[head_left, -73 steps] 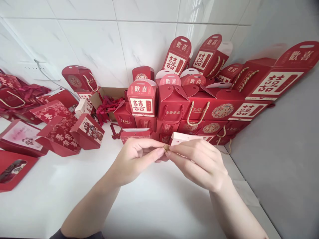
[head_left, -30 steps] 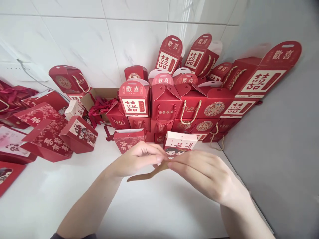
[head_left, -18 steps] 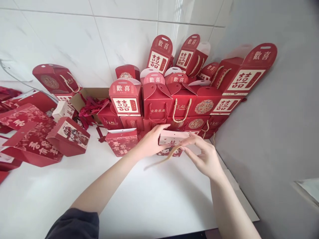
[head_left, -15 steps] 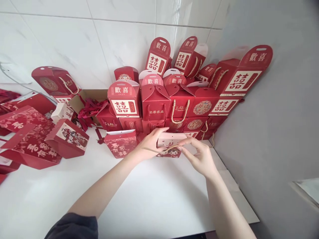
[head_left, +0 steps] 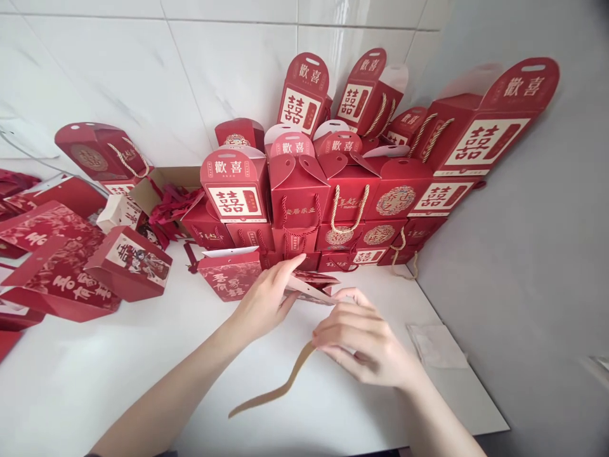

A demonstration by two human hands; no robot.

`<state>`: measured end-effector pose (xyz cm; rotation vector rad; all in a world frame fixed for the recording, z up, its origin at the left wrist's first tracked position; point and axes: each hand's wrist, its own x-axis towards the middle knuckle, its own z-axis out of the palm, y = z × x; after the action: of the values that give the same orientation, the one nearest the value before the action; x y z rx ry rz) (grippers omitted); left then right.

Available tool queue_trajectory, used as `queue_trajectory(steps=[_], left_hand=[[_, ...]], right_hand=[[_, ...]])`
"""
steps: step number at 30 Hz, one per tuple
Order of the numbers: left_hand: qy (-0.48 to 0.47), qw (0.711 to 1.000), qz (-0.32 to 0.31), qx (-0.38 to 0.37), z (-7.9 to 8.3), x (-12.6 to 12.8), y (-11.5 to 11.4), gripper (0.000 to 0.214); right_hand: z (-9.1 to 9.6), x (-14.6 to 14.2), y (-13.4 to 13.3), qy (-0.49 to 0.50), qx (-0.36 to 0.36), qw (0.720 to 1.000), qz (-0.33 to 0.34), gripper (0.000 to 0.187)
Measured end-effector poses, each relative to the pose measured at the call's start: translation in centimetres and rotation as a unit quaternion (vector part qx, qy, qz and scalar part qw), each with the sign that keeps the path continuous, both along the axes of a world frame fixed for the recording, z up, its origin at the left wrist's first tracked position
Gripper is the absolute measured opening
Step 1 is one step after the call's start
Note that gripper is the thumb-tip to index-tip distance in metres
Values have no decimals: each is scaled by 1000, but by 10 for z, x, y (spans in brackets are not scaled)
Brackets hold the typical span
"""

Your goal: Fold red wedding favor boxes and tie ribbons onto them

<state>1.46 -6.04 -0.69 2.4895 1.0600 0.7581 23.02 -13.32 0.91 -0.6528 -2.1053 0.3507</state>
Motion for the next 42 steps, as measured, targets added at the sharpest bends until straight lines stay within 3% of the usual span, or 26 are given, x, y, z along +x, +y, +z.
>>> queue_trajectory(steps=[8, 16, 22, 29, 31, 33, 36, 42], left_hand=[[-94, 993, -42, 65, -24, -7, 15, 64], [-159, 985, -60, 22, -45, -10, 22, 67], [-141, 988, -59, -15, -29, 1, 14, 35], [-171, 984, 34, -47, -5, 15, 7, 19], [-170, 982, 32, -73, -2, 16, 4, 20], [-170, 978, 21, -121, -1, 17, 0, 21], [-174, 970, 23, -171, -3, 17, -3, 21], [-167, 977, 17, -134, -8, 16, 0, 18]], right_hand=[[-3, -5, -8, -74, 42, 996, -20, 15], [-20, 0, 13, -46, 61, 989, -126, 16], [-25, -3, 21, 36, 22, 983, -180, 11], [-33, -13, 13, 45, 42, 946, -319, 12], [-37, -17, 12, 86, -3, 947, -310, 11], [-41, -20, 11, 142, -111, 947, -265, 9], [-46, -23, 12, 216, -264, 919, -198, 9], [-50, -26, 13, 314, -350, 869, -156, 14]])
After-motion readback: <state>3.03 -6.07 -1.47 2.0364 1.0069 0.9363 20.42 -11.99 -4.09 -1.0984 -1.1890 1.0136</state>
